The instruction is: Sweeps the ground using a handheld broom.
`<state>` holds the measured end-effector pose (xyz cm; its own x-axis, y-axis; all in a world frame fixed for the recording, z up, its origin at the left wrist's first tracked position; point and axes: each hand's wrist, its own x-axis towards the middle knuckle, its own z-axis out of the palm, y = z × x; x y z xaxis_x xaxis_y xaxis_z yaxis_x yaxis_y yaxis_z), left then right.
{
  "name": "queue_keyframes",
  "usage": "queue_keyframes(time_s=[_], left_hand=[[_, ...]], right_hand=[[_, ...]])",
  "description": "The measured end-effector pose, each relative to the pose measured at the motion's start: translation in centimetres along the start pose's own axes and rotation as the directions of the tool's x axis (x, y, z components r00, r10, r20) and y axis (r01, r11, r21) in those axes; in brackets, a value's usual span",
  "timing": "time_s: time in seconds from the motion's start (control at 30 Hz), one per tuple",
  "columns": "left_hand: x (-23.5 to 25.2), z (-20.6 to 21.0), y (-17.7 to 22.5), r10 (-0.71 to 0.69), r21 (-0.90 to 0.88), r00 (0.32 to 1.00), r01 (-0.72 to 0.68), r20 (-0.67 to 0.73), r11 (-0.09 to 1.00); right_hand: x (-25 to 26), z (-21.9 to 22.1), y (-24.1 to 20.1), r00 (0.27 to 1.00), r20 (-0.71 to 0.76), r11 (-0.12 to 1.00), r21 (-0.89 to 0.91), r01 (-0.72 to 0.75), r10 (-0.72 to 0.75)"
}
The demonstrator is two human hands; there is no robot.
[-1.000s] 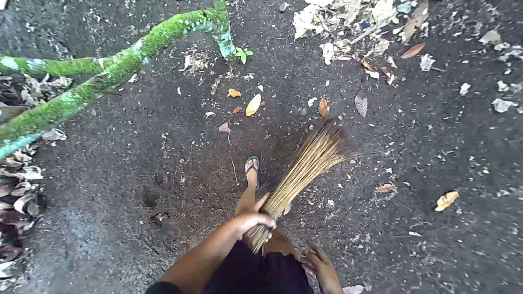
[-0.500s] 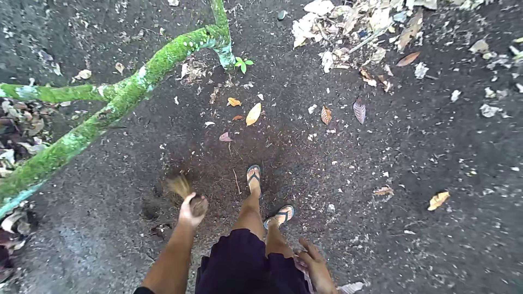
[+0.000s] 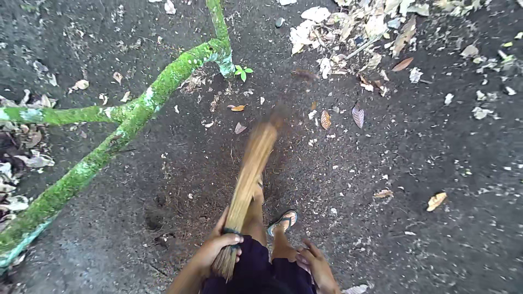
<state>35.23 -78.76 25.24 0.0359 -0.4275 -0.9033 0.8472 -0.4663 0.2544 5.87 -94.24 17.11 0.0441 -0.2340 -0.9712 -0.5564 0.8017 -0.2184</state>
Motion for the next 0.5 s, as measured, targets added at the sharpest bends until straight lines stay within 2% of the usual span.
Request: queue_keyframes(time_s=[0.07,0.13,0.2,0.27,0.33,0.37,0.43,0.5], left_hand=[[-0.2,-1.2,-0.1,0.054,-0.095,0.984,-0.071,-0.168,0.993],[1.7,-3.0,0.7,0.092,-0.175,0.942,-0.155,-0.322,0.972],[5.6,-4.8,3.0,0.103,-0.28,0.894,-0.245,-0.437,0.928],[10.0,-4.8,6.3,0.095,-0.382,0.869,-0.308,-0.486,0.871],[14.2,-2.0,9.2,0.081,-0.449,0.907,-0.281,-0.413,0.848],[16.2,0.1,10.0,0.063,-0.446,0.941,-0.215,-0.332,0.869],[19.4,4.2,10.2,0.002,-0.332,0.989,-0.051,-0.147,0.942],[20.8,6.8,10.4,-0.036,-0.151,0.999,0.035,-0.007,0.988]], right_hand=[[0.0,0.3,-0.2,1.0,0.008,1.0,0.007,-0.01,0.01],[-0.1,0.5,-0.1,1.0,0.012,1.0,0.02,-0.017,0.017],[-0.2,0.6,0.0,1.0,0.01,0.999,0.046,-0.026,0.026],[-0.6,0.8,0.2,0.999,-0.003,0.997,0.07,-0.043,0.043],[-0.8,0.8,0.5,0.998,-0.014,0.995,0.079,-0.057,0.058],[-0.8,0.8,0.6,0.998,-0.017,0.995,0.076,-0.06,0.061],[-0.7,0.8,0.8,0.997,-0.028,0.995,0.074,-0.072,0.075],[-0.6,1.1,0.6,0.995,-0.036,0.993,0.082,-0.089,0.092]])
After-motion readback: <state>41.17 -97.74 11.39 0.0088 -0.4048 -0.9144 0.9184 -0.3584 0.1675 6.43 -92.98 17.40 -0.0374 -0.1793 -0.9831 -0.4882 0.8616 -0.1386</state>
